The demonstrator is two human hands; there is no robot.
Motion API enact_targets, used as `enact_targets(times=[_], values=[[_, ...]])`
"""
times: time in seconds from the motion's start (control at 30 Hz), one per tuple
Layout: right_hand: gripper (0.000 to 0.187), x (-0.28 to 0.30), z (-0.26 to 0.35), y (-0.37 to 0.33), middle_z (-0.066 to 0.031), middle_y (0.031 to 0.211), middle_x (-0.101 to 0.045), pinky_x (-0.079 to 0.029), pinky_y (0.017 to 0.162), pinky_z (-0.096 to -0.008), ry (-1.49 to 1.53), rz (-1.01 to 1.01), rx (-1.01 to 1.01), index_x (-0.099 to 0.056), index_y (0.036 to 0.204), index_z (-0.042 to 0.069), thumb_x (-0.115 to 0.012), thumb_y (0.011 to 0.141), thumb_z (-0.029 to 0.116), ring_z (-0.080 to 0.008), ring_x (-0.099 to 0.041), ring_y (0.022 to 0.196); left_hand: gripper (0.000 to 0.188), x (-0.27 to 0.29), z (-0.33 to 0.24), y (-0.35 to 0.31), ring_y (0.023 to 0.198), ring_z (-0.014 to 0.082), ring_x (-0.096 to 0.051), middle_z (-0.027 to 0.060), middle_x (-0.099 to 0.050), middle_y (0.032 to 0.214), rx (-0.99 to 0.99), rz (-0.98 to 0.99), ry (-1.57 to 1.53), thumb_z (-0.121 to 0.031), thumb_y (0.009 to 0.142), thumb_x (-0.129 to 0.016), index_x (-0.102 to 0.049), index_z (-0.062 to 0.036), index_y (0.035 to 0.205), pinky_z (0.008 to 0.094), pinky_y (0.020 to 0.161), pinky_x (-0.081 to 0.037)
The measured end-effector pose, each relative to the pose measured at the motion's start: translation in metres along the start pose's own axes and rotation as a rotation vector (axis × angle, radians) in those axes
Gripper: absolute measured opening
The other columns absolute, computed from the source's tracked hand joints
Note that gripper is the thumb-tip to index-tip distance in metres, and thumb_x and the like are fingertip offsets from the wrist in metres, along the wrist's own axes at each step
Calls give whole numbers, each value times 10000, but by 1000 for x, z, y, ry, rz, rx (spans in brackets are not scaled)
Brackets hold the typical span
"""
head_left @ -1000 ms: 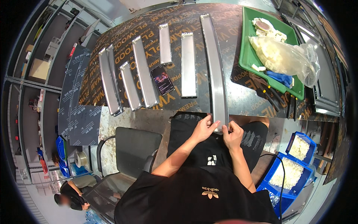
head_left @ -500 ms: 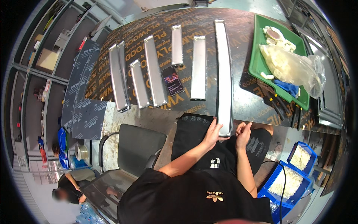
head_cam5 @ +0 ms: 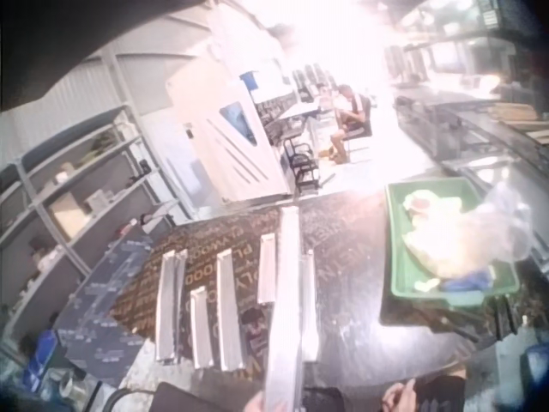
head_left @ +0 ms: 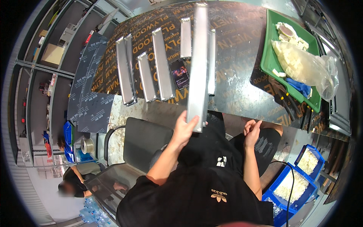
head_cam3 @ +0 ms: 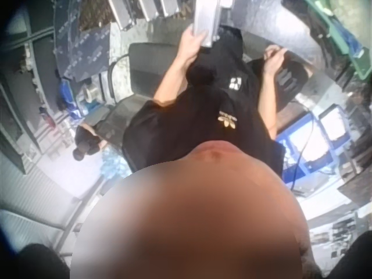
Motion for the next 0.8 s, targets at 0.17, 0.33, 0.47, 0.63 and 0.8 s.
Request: enact_targets(times=[0.17, 0.33, 0.47, 0.63, 0.8], values=[[718, -3, -7, 3, 67, 555, -352, -209, 454, -247, -18, 62, 9, -573, 777, 54, -226, 1120, 581, -50, -294, 465, 347, 72, -59, 15, 870, 264, -747, 167, -707, 1059, -142, -214, 101, -196, 1032, -638, -515, 17, 1276, 369, 666, -617], [718, -14, -11, 3, 67, 560, -364, -230, 464, -243, -59, 124, -34, -581, 791, 45, -229, 1121, 576, -53, -310, 474, 366, 177, -102, 59, 928, 239, -754, 146, -704, 1174, -185, -418, 351, -207, 1018, -645, -517, 1, 1292, 353, 761, -650], [710, -16, -10, -2, 69, 574, -380, -251, 480, -244, -69, 120, -59, -592, 791, 54, -233, 1122, 569, -56, -329, 492, 336, 250, -96, 90, 842, 169, -719, 99, -699, 1052, -106, -581, 372, -218, 1012, -662, -558, -11, 1256, 288, 627, -633], [726, -10, -10, 1, 73, 576, -374, -268, 492, -254, -116, 85, -69, -602, 765, 58, -227, 1123, 566, -64, -340, 507, 412, 281, -65, 108, 771, 216, -735, 131, -716, 1094, -17, -557, 227, -250, 994, -683, -551, 10, 1284, 310, 584, -641], [726, -12, -12, 1, 66, 577, -384, -273, 499, -269, -187, 94, -67, -605, 758, 54, -234, 1122, 561, -70, -354, 513, 425, 296, -83, 113, 759, 263, -725, 103, -717, 846, -21, -596, 869, -395, 942, -735, -708, 3, 1088, 379, 640, -602]])
Point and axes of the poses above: each hand's wrist, its own y-axis towards the middle knuckle, its own x-axis out of the back of the hand, z = x × y, the point moved 6 cm from there along y, towards the middle knuckle
